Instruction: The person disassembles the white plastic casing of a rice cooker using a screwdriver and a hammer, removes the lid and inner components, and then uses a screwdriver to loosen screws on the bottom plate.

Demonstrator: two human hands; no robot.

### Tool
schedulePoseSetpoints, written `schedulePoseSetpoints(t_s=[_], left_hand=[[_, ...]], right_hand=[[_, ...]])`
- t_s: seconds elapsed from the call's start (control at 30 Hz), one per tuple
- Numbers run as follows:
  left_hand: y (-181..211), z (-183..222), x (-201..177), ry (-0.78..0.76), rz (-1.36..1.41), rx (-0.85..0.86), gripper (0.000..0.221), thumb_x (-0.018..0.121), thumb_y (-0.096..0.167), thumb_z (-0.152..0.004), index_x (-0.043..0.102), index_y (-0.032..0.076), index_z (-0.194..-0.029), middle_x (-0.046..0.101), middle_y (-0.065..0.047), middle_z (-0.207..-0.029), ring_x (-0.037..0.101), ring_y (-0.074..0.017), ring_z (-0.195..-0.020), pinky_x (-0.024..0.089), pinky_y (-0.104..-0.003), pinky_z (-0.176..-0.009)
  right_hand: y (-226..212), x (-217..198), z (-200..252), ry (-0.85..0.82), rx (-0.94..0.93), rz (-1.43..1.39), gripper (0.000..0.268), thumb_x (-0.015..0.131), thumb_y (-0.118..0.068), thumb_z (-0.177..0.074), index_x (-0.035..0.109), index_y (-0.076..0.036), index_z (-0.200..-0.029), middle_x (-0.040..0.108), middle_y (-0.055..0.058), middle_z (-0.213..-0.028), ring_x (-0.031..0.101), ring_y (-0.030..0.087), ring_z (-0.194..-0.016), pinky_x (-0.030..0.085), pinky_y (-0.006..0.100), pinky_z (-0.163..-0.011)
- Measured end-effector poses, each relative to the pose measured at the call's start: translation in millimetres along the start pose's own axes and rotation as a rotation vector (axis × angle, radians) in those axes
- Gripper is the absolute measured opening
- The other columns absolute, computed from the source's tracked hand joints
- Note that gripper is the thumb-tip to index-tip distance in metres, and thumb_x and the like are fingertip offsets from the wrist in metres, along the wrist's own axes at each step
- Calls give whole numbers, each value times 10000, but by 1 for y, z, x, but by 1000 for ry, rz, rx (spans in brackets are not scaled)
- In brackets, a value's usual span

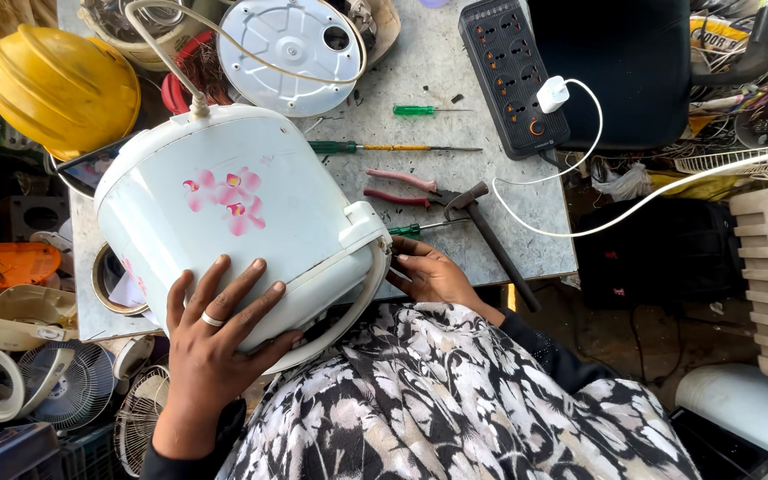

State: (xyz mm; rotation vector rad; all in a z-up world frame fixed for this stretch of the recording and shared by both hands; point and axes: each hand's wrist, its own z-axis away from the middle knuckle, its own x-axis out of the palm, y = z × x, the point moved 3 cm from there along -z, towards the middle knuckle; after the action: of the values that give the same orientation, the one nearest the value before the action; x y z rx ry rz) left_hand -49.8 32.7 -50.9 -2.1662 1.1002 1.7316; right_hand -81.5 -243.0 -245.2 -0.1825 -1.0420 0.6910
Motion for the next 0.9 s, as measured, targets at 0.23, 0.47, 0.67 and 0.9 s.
schedulePoseSetpoints(t_s=[0.23,0.47,0.67,0.9], left_hand=[[1,-1,0,-14,8,2,572,870,428,-688,723,279,-1221,623,-1,-1416,516,-312,-1378,290,-551,-1192],[13,-10,5,3,45,27,573,853,433,-732,717,269,-1264,616,2,-1427,503,-327,-1386,291,-554,-1182],[24,-23,8,-57,0,58,555,797,460,-771,698,272,-1284,592,6,-1448,478,-303,-1398,266,-575,-1177],[32,-33,9,-56,16,81,534,780,448,-794,692,274,-1291,589,13,-1452,473,-302,-1399,267,-582,-1171]], right_hand=[[-8,10,-1,35,-81,223,338,586,-56,-978,612,-48,-1315,660,98,-1265,643,217,-1137,522,439,-1001],[-53,51,38,93,-1100,1497,216,772,-94,-899,742,-62,-1110,685,82,-1061,692,233,-953,573,353,-815],[-79,66,35,-12,-1029,1723,161,766,-74,-888,725,-16,-1032,692,109,-1017,702,282,-923,573,392,-807],[-91,68,26,-87,-1054,1675,141,746,-49,-834,706,-22,-966,693,116,-985,705,292,-914,577,397,-815]])
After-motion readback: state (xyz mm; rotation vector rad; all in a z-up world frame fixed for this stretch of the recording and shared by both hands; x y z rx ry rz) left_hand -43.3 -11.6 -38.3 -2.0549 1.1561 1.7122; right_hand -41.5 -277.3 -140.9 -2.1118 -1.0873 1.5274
